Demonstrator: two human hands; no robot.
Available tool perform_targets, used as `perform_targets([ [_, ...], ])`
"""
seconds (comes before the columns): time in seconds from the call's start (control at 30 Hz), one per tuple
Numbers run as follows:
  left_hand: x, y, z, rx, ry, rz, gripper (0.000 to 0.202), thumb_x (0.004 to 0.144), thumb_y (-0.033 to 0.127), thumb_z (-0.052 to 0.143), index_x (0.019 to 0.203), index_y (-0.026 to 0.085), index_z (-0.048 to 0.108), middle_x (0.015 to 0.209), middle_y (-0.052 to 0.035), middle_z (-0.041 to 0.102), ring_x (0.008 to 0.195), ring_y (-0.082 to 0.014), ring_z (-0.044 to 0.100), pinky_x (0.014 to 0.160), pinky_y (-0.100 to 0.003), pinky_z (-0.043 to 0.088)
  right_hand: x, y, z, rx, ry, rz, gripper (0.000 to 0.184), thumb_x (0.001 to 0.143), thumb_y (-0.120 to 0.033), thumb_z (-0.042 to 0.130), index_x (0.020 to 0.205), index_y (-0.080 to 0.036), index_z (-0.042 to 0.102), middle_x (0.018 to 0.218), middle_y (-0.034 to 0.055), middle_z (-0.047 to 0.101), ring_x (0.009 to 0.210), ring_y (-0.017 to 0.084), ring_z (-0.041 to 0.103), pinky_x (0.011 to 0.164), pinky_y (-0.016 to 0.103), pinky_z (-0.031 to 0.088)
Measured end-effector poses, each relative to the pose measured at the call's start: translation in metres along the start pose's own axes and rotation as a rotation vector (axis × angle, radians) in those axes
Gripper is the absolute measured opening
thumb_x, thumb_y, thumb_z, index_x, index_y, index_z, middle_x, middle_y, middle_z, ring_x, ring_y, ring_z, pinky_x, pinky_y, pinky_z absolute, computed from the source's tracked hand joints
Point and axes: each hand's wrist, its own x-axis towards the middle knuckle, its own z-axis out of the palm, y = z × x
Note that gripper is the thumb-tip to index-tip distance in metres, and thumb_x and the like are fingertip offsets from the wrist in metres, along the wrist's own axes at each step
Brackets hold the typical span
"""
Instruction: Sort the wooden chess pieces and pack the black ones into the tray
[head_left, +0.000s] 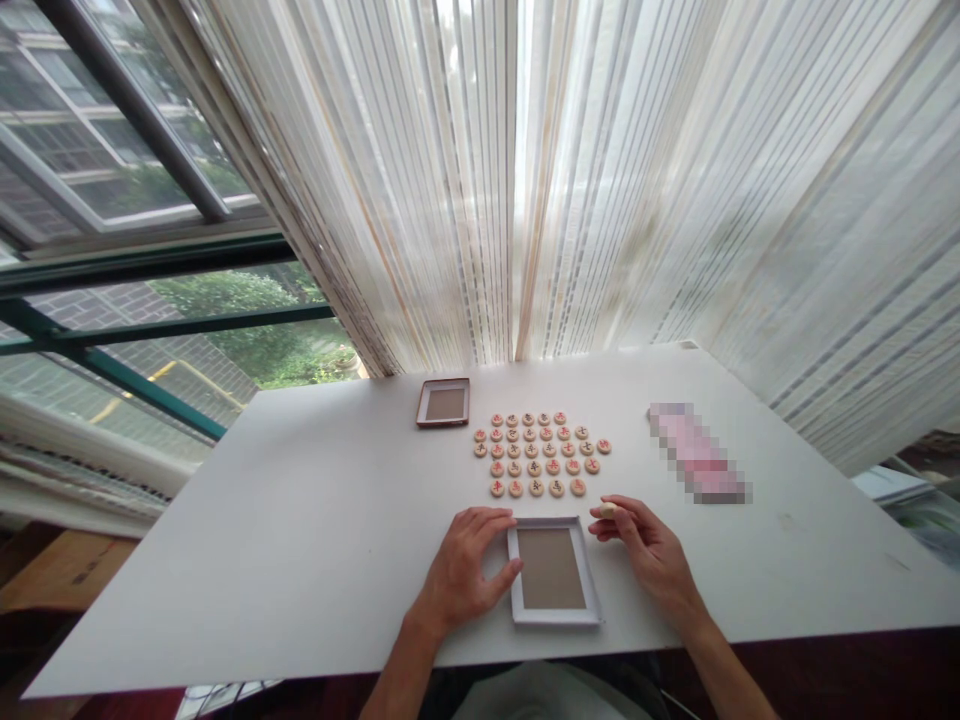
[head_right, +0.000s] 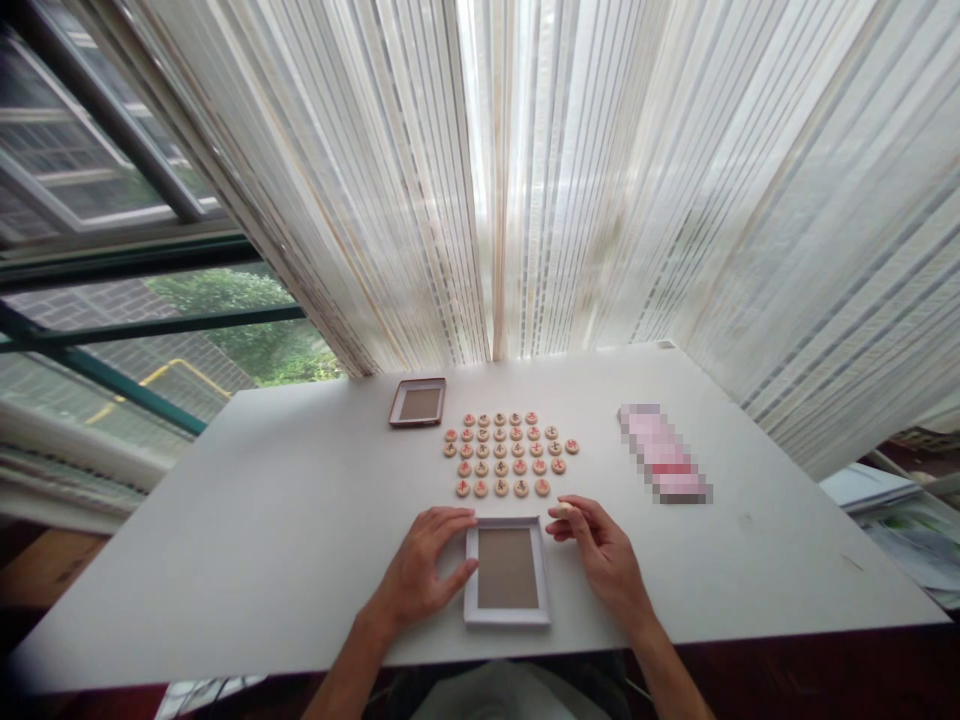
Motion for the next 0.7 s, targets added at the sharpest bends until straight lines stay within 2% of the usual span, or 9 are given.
perform_targets([
  [0.07, 0.0000, -0.0007, 0.0009, -0.001, 0.000, -0.001, 0.046, 0.082, 0.026, 0.069, 0.127, 0.026, 0.058, 0.127, -0.0084, 0.063, 0.119, -0.0273, 0.057, 0.105, -0.048, 0.044, -0.0016, 0.0015, 0.0007, 0.018, 0.001, -0.004, 0.032, 0.096, -0.047, 0.056, 0.113, -0.021, 0.064, 0.088, 0.0066, 0.076, 0.071, 0.020, 0.074, 0.069, 0.033, 0.063],
  [0.13, 0.0001, -0.0010, 0.0013, -0.002, 0.005, -0.003, 0.046, 0.082, 0.025, 0.069, 0.127, 0.027, 0.058, 0.127, -0.0081, 0.064, 0.119, -0.0271, 0.057, 0.105, -0.048, 0.045, -0.0030, 0.0025, 0.0007, 0.003, 0.001, -0.008, 0.032, 0.095, -0.046, 0.058, 0.113, -0.021, 0.065, 0.085, 0.0058, 0.076, 0.071, 0.019, 0.074, 0.071, 0.033, 0.062],
  [0.33, 0.0006, -0.0006, 0.0006, -0.007, 0.011, 0.002, 0.046, 0.081, 0.025, 0.070, 0.125, 0.027, 0.059, 0.126, -0.0070, 0.064, 0.119, -0.0257, 0.057, 0.106, -0.046, 0.045, -0.0021, 0.0021, 0.0001, -0.019, -0.033, 0.006, 0.033, 0.089, -0.043, 0.067, 0.114, -0.022, 0.066, 0.107, 0.0097, 0.074, 0.096, 0.024, 0.074, 0.089, 0.036, 0.060],
  [0.43, 0.0007, -0.0012, 0.0006, -0.006, 0.008, 0.000, 0.046, 0.081, 0.026, 0.071, 0.125, 0.026, 0.059, 0.126, -0.0071, 0.064, 0.118, -0.0260, 0.057, 0.106, -0.046, 0.044, -0.0012, 0.0022, 0.0006, -0.012, -0.051, 0.018, 0.030, 0.089, -0.042, 0.067, 0.112, -0.022, 0.067, 0.111, 0.0102, 0.073, 0.095, 0.024, 0.074, 0.088, 0.036, 0.061],
  [0.57, 0.0008, -0.0024, 0.0012, -0.008, 0.009, 0.001, 0.046, 0.082, 0.030, 0.071, 0.126, 0.027, 0.059, 0.126, -0.0077, 0.064, 0.118, -0.0269, 0.057, 0.105, -0.048, 0.045, -0.0012, 0.0030, 0.0019, 0.015, -0.035, 0.001, 0.031, 0.088, -0.041, 0.069, 0.112, -0.023, 0.064, 0.105, 0.0080, 0.073, 0.089, 0.023, 0.075, 0.086, 0.036, 0.062],
  [0.7, 0.0008, -0.0029, 0.0019, -0.019, 0.019, 0.001, 0.048, 0.082, 0.032, 0.072, 0.128, 0.027, 0.057, 0.126, -0.0084, 0.064, 0.118, -0.0276, 0.057, 0.105, -0.048, 0.045, -0.0009, 0.0045, 0.0029, 0.042, -0.021, -0.001, 0.031, 0.086, -0.042, 0.072, 0.110, -0.023, 0.064, 0.106, 0.0080, 0.073, 0.092, 0.024, 0.075, 0.090, 0.039, 0.061],
])
